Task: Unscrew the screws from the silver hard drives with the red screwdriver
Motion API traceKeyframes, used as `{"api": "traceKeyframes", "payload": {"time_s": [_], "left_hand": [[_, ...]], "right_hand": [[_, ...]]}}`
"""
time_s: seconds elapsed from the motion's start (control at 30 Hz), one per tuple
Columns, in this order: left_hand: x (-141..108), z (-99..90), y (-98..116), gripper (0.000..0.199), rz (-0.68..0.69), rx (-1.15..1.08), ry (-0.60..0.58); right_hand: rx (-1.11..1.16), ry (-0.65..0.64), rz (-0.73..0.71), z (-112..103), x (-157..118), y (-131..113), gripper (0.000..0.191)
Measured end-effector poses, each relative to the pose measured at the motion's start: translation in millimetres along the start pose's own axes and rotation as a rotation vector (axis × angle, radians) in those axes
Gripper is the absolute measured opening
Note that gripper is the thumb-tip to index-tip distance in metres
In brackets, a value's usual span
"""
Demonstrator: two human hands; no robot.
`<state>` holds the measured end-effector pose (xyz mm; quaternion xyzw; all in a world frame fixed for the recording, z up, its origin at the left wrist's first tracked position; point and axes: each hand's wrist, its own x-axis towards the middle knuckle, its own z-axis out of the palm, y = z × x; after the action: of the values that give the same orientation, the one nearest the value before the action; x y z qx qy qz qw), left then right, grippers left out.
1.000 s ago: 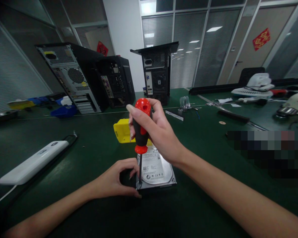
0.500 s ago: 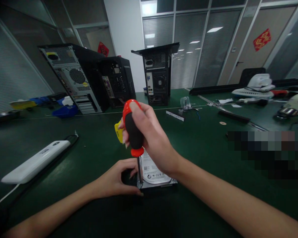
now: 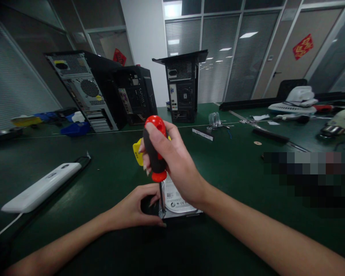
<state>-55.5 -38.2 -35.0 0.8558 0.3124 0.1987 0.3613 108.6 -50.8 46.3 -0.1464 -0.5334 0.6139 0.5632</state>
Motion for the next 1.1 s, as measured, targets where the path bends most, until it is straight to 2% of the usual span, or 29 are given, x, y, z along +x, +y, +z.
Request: {"api": "traceKeyframes", "payload": {"time_s": [0.07, 0.17, 0.3, 0.4, 0.63, 0.87, 1.0, 1.1], "left_hand": [[0, 0.1, -1, 0.032, -0.002, 0.005, -0.003], [0, 0.4, -2, 0.031, 0.004, 0.008, -0.004], [0, 0.8, -1, 0.031, 0.005, 0.022, -0.003], [1, 0.4, 1, 0.029, -0.009, 0.023, -0.01], [0, -0.5, 2, 0.031, -0.036, 0.018, -0.017], [0, 0.1, 0, 0.03, -0.032, 0.024, -0.012], [0, -0.4, 1, 0.029, -0.029, 0.013, -0.022], [0, -0.6, 0, 0.029, -0.017, 0.018, -0.022]], "right_hand": [[-0.042, 0.014, 0.015, 0, 0, 0, 0.036], [-0.072, 0.016, 0.035, 0, -1, -1, 0.032], [0.008, -0.015, 0.012, 2, -1, 0, 0.023], [0.05, -0.059, 0.001, 1, 0, 1, 0.029], [-0.084, 0.021, 0.029, -1, -2, 4, 0.039], [-0.035, 0.016, 0.016, 0, 0, 6, 0.025], [-0.019, 0.008, 0.007, -1, 2, 8, 0.029], [-0.087, 0.041, -0.012, -3, 2, 10, 0.035]]}}
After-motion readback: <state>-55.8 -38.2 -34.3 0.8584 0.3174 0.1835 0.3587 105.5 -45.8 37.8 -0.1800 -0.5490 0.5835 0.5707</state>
